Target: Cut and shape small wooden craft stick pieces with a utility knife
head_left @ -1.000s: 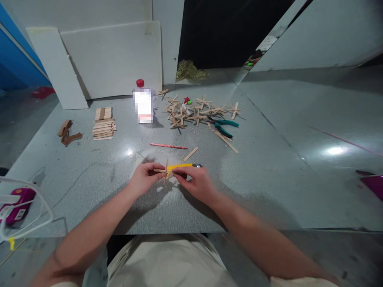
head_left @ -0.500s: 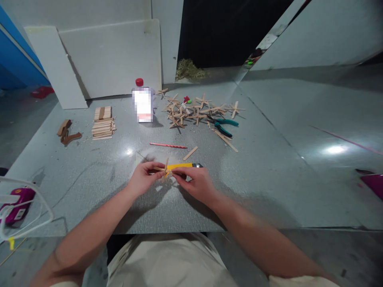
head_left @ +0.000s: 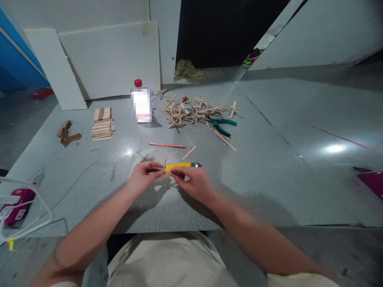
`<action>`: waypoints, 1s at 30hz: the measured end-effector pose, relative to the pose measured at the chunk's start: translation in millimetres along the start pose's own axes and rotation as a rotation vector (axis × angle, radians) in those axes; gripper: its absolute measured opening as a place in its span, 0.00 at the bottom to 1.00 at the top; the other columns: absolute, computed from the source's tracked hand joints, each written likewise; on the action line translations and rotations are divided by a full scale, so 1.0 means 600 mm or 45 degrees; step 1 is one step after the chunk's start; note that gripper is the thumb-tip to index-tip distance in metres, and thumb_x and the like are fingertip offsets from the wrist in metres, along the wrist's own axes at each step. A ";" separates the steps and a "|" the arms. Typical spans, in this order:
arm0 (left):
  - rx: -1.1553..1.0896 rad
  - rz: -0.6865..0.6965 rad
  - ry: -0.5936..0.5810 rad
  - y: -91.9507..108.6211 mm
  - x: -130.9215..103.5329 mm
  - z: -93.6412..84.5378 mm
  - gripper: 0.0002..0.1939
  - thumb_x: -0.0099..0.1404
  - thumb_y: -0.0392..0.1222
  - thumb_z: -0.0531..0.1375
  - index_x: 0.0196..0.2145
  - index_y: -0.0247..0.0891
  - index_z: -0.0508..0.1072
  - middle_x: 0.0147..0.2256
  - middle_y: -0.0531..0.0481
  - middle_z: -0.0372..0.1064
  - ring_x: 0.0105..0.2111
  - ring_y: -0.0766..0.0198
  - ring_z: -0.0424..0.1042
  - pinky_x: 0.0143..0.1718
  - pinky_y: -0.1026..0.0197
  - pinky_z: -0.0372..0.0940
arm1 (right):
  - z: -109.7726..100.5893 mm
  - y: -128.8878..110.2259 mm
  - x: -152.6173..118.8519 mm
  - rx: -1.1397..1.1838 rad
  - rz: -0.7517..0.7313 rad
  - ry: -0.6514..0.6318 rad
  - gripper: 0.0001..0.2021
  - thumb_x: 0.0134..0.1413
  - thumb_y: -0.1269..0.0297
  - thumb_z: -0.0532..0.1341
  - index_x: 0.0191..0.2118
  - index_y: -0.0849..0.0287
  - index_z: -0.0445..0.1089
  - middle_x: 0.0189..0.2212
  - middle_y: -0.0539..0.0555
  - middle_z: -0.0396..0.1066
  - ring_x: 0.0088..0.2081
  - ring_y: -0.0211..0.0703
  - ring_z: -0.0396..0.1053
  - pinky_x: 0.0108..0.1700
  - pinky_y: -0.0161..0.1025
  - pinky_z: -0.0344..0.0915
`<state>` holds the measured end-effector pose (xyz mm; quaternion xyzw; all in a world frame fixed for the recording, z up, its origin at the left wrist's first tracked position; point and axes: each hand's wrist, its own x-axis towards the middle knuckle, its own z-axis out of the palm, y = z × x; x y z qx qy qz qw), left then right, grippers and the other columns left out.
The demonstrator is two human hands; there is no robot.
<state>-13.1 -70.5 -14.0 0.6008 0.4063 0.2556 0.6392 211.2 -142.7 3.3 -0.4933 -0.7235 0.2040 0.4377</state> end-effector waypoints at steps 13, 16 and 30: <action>-0.011 0.031 -0.010 -0.006 0.002 -0.005 0.18 0.74 0.49 0.63 0.55 0.36 0.73 0.53 0.43 0.73 0.49 0.57 0.76 0.51 0.49 0.75 | 0.001 0.000 0.000 0.021 0.010 0.003 0.08 0.66 0.65 0.64 0.45 0.55 0.81 0.36 0.52 0.85 0.29 0.37 0.77 0.37 0.33 0.72; -0.011 0.035 -0.012 -0.005 0.003 -0.005 0.18 0.74 0.49 0.63 0.55 0.36 0.73 0.53 0.43 0.73 0.49 0.57 0.76 0.51 0.49 0.75 | -0.001 -0.001 0.000 0.024 0.025 -0.011 0.09 0.66 0.64 0.63 0.45 0.54 0.82 0.36 0.53 0.85 0.29 0.38 0.77 0.37 0.34 0.73; 0.192 0.002 0.279 0.015 0.020 -0.042 0.20 0.74 0.49 0.63 0.57 0.37 0.72 0.55 0.42 0.72 0.51 0.55 0.76 0.52 0.47 0.75 | 0.007 0.010 0.002 0.062 0.164 0.031 0.14 0.62 0.64 0.64 0.53 0.53 0.76 0.38 0.53 0.83 0.33 0.41 0.77 0.41 0.40 0.74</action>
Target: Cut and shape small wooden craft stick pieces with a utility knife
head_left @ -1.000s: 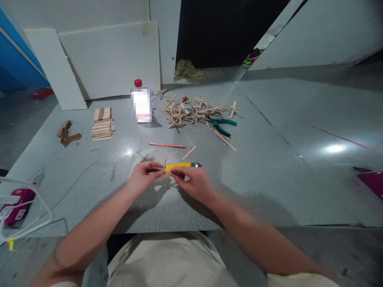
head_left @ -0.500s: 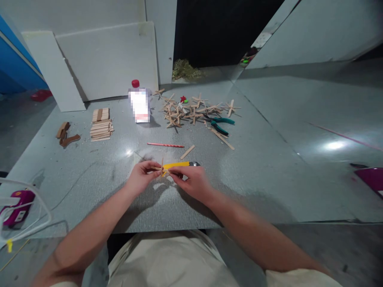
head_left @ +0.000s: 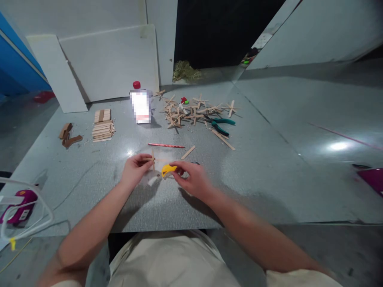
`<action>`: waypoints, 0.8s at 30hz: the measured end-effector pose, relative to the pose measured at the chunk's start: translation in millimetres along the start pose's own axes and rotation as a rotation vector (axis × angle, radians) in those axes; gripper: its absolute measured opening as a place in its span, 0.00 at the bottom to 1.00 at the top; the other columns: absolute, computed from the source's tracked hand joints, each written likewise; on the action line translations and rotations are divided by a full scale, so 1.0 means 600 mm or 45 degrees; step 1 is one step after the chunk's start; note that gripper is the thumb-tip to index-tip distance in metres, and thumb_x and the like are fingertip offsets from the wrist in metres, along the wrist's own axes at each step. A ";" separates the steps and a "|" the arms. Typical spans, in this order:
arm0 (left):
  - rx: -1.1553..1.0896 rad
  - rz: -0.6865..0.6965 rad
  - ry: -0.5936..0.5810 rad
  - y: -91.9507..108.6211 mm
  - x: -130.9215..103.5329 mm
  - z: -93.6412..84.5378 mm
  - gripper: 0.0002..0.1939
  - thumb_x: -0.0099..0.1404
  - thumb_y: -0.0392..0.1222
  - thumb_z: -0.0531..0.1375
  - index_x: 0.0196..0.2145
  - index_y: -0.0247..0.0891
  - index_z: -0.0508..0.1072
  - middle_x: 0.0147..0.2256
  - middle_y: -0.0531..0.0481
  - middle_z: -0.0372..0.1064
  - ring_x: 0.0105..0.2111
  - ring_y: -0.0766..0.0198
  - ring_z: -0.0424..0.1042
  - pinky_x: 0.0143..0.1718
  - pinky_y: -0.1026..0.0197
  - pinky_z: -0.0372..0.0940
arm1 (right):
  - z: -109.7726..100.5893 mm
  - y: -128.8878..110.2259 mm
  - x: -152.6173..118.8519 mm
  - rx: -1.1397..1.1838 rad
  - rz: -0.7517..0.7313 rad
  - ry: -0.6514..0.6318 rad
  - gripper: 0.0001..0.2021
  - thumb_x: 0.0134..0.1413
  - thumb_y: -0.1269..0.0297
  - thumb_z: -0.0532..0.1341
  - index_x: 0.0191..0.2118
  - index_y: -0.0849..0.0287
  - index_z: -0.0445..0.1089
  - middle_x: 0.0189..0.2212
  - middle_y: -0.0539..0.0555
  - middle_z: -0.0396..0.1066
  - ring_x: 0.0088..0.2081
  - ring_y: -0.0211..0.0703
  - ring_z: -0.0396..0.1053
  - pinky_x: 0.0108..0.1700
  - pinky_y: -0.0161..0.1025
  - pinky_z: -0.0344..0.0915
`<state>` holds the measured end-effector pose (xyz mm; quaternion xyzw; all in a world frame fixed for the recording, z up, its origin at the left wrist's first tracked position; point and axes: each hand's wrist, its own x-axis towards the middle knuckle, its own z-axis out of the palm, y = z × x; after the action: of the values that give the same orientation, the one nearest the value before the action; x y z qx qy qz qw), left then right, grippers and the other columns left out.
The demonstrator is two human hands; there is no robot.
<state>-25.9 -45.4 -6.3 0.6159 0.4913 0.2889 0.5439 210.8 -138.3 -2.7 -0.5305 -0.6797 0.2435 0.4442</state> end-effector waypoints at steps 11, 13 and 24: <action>0.572 -0.092 0.307 0.027 0.155 -0.115 0.21 0.74 0.50 0.63 0.58 0.37 0.72 0.57 0.42 0.71 0.52 0.54 0.75 0.53 0.46 0.75 | -0.005 0.017 0.014 0.024 0.058 -0.042 0.15 0.61 0.65 0.63 0.54 0.53 0.74 0.44 0.56 0.82 0.37 0.42 0.79 0.42 0.40 0.76; 0.649 -0.075 0.312 0.026 0.163 -0.118 0.21 0.74 0.50 0.63 0.58 0.37 0.72 0.57 0.42 0.71 0.52 0.54 0.75 0.53 0.46 0.75 | -0.007 0.020 0.016 0.002 0.055 -0.057 0.15 0.61 0.65 0.63 0.53 0.54 0.74 0.44 0.56 0.82 0.36 0.41 0.79 0.41 0.39 0.75; 0.861 0.052 0.425 0.029 0.149 -0.140 0.20 0.74 0.50 0.63 0.58 0.37 0.72 0.57 0.42 0.71 0.53 0.54 0.75 0.54 0.46 0.74 | -0.021 0.034 0.023 -0.212 0.024 -0.148 0.13 0.62 0.68 0.63 0.52 0.56 0.75 0.39 0.55 0.81 0.36 0.41 0.78 0.41 0.39 0.74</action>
<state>-64.1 70.6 14.4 0.7148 0.6284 0.2176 0.2162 231.5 -120.7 -8.3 -0.5569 -0.7172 0.2208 0.3561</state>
